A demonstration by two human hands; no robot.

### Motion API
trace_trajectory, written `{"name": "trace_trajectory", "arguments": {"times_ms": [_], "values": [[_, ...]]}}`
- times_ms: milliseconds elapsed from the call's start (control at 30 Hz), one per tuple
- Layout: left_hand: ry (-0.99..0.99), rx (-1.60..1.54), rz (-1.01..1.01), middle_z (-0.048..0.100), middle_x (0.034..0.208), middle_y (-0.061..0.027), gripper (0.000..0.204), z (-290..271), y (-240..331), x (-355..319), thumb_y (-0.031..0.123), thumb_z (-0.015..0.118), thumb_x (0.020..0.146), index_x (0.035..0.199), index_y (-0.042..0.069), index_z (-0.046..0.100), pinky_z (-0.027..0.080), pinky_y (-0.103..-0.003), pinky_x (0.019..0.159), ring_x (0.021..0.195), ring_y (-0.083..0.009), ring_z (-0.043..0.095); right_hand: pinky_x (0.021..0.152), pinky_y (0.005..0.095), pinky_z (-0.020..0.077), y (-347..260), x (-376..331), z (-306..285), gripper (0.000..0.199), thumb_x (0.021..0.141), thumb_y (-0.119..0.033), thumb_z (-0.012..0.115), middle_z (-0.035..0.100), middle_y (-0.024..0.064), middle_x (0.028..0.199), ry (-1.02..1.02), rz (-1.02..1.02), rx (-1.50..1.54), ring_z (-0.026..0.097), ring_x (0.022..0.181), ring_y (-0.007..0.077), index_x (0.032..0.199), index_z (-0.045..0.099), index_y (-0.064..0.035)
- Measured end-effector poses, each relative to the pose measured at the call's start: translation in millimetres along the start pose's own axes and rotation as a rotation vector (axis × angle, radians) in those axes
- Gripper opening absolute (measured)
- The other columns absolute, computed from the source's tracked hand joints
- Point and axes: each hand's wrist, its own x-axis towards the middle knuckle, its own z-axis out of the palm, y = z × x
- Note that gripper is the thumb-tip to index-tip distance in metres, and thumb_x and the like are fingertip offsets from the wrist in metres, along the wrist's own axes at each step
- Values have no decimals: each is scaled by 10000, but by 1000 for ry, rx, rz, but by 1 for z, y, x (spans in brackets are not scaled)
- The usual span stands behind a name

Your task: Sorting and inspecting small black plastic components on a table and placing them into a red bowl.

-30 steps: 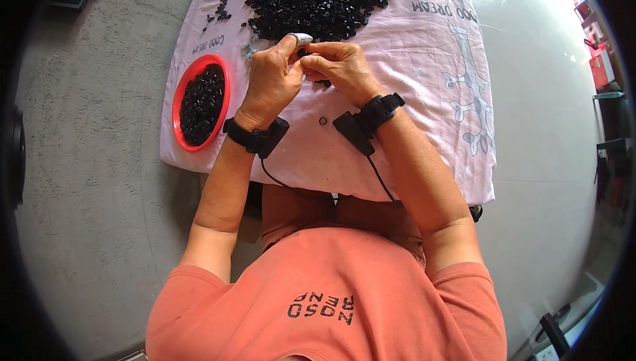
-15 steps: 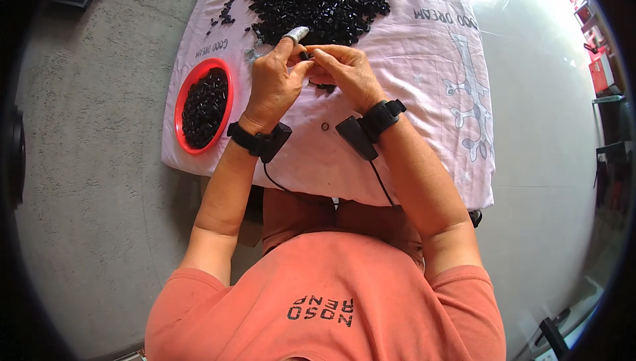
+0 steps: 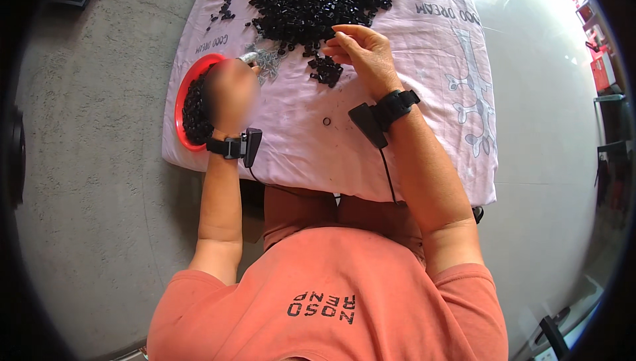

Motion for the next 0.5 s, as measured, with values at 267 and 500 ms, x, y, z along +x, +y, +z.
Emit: {"name": "trace_trajectory", "arguments": {"times_ms": [267,500], "values": [[146,258,28,730,858,-153,126,-21,-37,-2,58,701,848,958,6,733,536,-326,678,754,-191,704,757,264,589,10,4,-4,258,1004,-169,597,720,118,1022,49,-17,-68,724,894,177,1201,645,-10],[298,577,-24,690,889,-172,130,-64,-91,-2,113,676,836,810,-14,688,521,-443,739,804,-360,656,747,271,596,6,4,-3,247,1002,-155,597,715,130,1005,99,-24,-46,725,880,189,1186,646,2]]}}
